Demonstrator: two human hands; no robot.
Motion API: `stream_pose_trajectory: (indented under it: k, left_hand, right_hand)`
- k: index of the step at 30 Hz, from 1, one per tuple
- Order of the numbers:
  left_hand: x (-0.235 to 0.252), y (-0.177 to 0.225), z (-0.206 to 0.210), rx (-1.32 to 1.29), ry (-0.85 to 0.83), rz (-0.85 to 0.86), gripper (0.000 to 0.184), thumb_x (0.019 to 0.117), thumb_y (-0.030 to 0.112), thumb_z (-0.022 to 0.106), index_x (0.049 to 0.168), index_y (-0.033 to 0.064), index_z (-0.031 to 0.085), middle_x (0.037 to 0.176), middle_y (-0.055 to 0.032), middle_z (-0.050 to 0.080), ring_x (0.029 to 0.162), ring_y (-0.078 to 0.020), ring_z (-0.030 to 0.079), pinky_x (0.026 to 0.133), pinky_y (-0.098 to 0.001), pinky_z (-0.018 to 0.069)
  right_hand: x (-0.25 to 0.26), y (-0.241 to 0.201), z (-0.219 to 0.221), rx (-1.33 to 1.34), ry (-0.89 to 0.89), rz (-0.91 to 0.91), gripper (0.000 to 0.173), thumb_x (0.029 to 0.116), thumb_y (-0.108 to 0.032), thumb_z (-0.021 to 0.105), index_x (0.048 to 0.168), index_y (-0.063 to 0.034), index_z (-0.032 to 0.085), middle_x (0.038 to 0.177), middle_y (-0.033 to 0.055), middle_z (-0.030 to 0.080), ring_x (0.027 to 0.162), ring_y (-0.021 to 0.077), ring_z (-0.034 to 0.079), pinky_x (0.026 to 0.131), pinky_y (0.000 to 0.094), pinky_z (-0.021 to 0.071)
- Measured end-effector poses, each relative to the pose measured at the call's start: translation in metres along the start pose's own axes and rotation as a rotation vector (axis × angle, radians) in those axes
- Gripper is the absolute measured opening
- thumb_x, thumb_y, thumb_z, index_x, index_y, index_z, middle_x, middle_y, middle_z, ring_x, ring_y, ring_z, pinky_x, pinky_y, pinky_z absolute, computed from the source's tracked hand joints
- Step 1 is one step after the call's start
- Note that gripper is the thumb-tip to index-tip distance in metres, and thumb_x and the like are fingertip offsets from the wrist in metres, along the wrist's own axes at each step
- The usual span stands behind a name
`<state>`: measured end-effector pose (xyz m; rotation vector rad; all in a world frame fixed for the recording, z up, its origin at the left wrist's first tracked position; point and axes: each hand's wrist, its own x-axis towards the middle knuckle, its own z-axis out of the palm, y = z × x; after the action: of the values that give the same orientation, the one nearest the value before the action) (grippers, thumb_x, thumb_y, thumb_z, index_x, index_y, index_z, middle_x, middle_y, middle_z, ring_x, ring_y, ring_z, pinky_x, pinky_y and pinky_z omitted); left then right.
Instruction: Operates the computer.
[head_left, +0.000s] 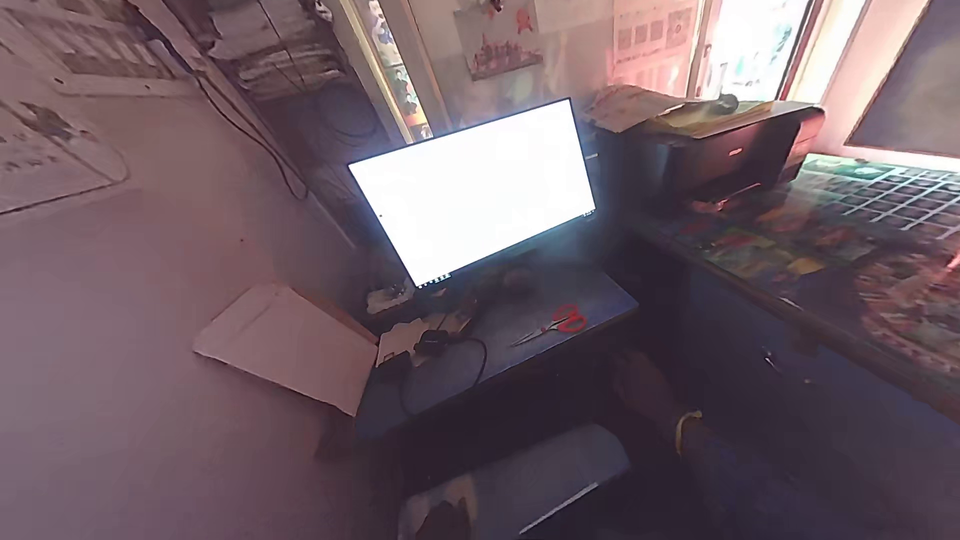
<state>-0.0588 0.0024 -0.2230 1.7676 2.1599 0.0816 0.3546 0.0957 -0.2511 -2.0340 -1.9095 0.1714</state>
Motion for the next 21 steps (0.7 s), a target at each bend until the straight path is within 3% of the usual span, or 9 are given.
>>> stream_pose_trajectory:
  k: [6,9,12,17,21]
  left_hand:
    - [0.029,-0.038,0.044,0.064,0.104,0.008,0.056,0.1037,0.052,0.038,0.109,0.0083,0.073,0.109,-0.0164,0.074,0.104,-0.0351,0.071,0.086,-0.0615,0.0555]
    - [0.024,-0.039,0.041,0.023,0.102,0.013,0.051,0.1051,0.05,0.041,0.111,0.01,0.072,0.109,-0.0145,0.073,0.104,-0.0327,0.071,0.089,-0.0585,0.0558]
    - [0.023,-0.032,0.034,0.047,0.062,-0.032,0.05,0.1052,0.05,0.041,0.113,0.0113,0.071,0.11,-0.0129,0.073,0.105,-0.031,0.071,0.088,-0.0565,0.0562]
    - [0.026,-0.034,0.033,0.014,0.069,-0.002,0.049,0.1054,0.049,0.042,0.105,0.009,0.071,0.105,-0.0136,0.073,0.101,-0.0318,0.071,0.084,-0.0566,0.0562]
    - [0.026,-0.033,0.032,-0.009,0.073,0.018,0.048,0.1058,0.045,0.044,0.107,0.0062,0.071,0.107,-0.0152,0.073,0.103,-0.033,0.071,0.087,-0.0563,0.0558]
  right_hand:
    - [0.0,0.003,0.005,-0.002,-0.007,-0.027,0.054,0.1037,-0.041,0.044,0.151,-0.0152,0.051,0.162,0.0133,0.04,0.148,0.0321,0.04,0.12,0.0494,0.0365]
    - [-0.001,-0.009,-0.001,-0.038,-0.048,-0.023,0.053,0.1005,-0.04,0.049,0.146,-0.0142,0.056,0.152,0.0161,0.051,0.143,0.0345,0.046,0.118,0.0523,0.0384]
    - [-0.002,-0.01,-0.002,-0.073,-0.042,-0.037,0.049,0.0978,-0.038,0.054,0.138,-0.0108,0.063,0.148,0.02,0.054,0.139,0.0377,0.049,0.114,0.0528,0.0425]
    - [0.0,-0.001,0.005,-0.089,-0.006,-0.087,0.05,0.0997,-0.038,0.053,0.143,-0.0137,0.06,0.152,0.0195,0.05,0.141,0.0384,0.047,0.115,0.0516,0.0421]
    - [-0.002,0.0,0.005,-0.096,0.024,-0.104,0.049,0.0992,-0.038,0.052,0.143,-0.0166,0.06,0.154,0.0167,0.049,0.139,0.0372,0.049,0.112,0.0517,0.0448]
